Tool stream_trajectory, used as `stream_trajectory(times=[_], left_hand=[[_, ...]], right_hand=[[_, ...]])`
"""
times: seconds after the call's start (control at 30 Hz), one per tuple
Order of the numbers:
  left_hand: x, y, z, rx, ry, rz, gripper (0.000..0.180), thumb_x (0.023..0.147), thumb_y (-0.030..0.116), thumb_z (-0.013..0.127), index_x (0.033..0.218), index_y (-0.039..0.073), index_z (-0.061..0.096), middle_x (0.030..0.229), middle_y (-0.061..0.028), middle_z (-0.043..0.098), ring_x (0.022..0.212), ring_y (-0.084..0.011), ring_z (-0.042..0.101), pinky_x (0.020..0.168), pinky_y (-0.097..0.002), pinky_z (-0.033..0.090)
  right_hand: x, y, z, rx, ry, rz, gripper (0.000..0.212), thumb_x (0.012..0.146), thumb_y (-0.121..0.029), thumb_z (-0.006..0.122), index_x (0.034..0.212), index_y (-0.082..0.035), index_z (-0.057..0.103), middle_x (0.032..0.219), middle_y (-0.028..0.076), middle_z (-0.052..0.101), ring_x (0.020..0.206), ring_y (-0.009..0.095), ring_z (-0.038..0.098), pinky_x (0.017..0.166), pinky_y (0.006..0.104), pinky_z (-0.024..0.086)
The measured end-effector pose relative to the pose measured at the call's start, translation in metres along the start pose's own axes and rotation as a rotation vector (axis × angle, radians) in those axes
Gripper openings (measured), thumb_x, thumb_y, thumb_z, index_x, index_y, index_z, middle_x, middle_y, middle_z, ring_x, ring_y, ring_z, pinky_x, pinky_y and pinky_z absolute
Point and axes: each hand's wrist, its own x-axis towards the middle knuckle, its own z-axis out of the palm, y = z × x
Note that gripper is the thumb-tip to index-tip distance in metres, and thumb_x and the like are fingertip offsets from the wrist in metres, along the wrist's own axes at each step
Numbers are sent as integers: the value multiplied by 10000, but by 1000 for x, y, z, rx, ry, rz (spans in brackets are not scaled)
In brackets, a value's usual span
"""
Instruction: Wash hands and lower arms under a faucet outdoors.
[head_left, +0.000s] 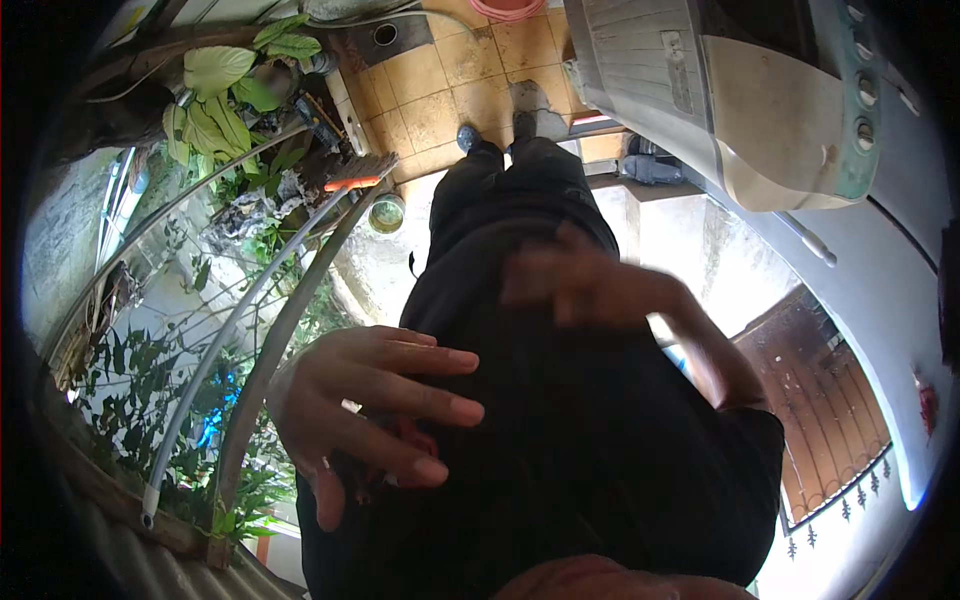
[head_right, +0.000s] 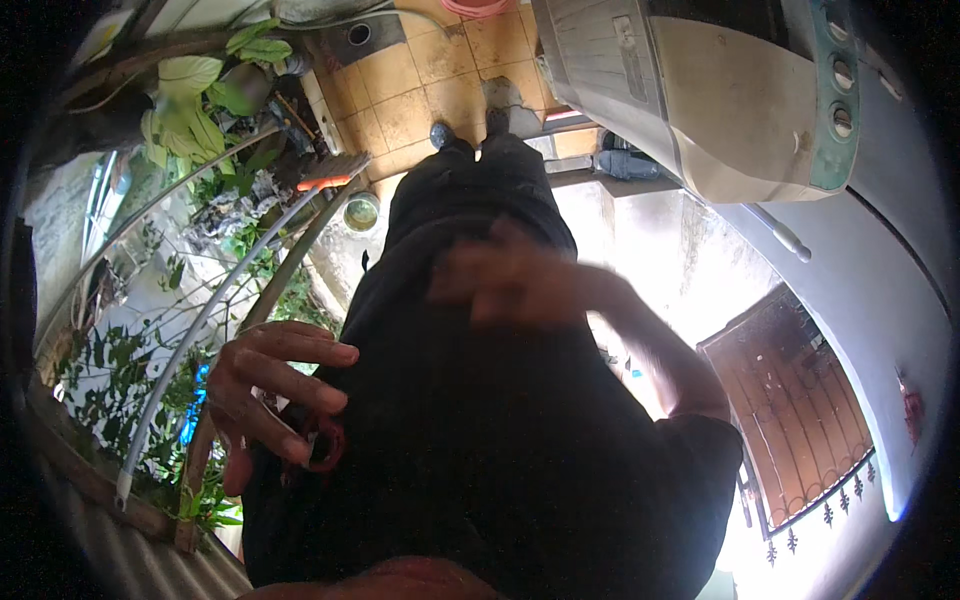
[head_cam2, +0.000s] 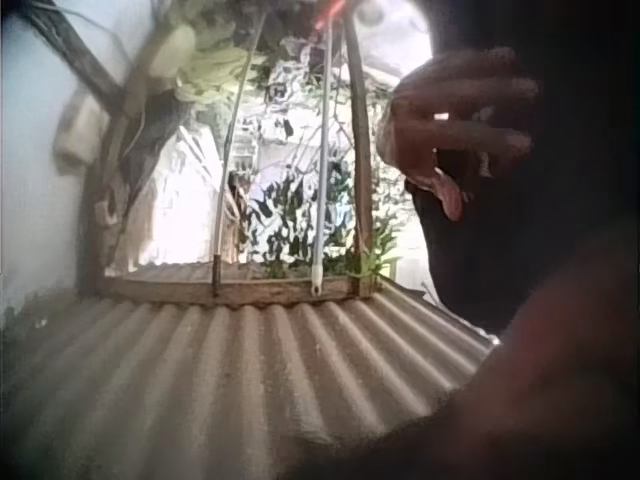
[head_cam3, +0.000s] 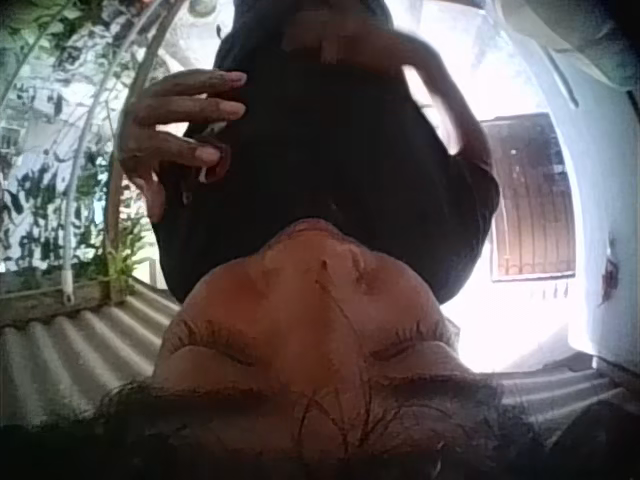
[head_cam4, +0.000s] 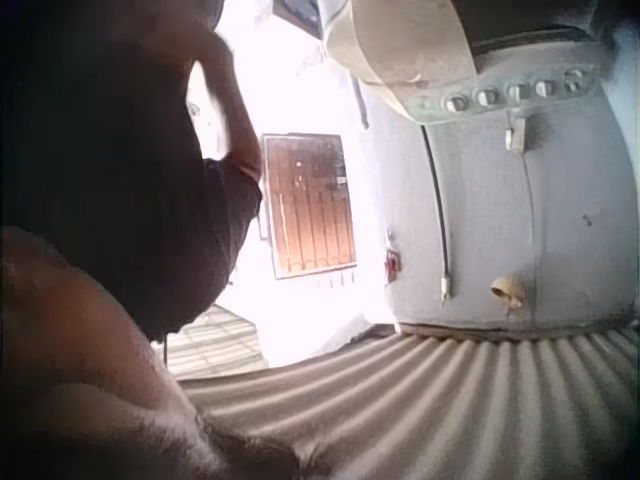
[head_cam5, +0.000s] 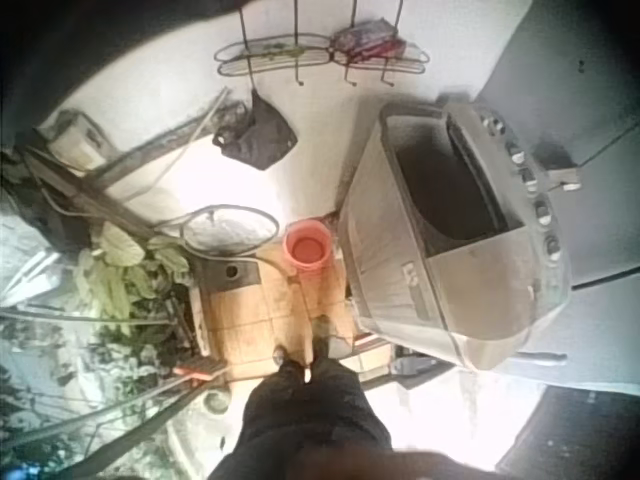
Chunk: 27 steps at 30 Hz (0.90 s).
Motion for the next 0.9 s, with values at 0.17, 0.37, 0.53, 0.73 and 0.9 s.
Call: stream_trajectory(times=[0.17, 0.37, 0.53, 0.73, 0.9], left_hand=[[1, -7, 26, -18, -260, -97, 688, 839, 733, 462, 1221, 195, 660, 1337, -173, 546, 1308, -408, 426, 1086, -524, 264], [-77, -111, 16, 227, 132, -731, 387, 984, 419, 453, 1267, 215, 623, 1409, -76, 504, 1362, -270, 395, 1144, -494, 186], [-67, -89, -7, 566, 395, -679, 407, 961, 438, 496, 1247, 180, 630, 1357, -96, 552, 1313, -283, 458, 1102, -489, 276], [-7, -10, 39, -98, -219, -8, 506, 909, 487, 550, 1217, 98, 649, 1290, -170, 580, 1255, -430, 476, 1036, -492, 325], [-67, -80, 37, 321, 260, -768, 299, 964, 287, 518, 1179, 142, 668, 1313, -131, 576, 1278, -298, 490, 1076, -466, 322]], right_hand=[[-22, 76, -22, -384, 384, 756, 399, 995, -291, 458, 1348, -117, 524, 1391, 160, 502, 1308, 284, 462, 1104, 392, 317], [11, -91, -40, 442, -142, -657, 654, 899, -624, 456, 1355, -161, 532, 1453, 138, 434, 1396, 416, 272, 1126, 552, 213], [19, 18, -14, 69, 22, 57, 531, 985, -489, 372, 1379, -158, 502, 1439, 132, 452, 1369, 305, 346, 1087, 648, 158], [-3, -38, -58, 319, 406, -18, 672, 919, -531, 522, 1362, -27, 483, 1410, 191, 467, 1366, 340, 372, 1072, 581, 301], [10, -103, -45, 369, -323, -552, 662, 900, -535, 543, 1437, -166, 422, 1530, 171, 291, 1415, 398, 243, 1127, 586, 173]])
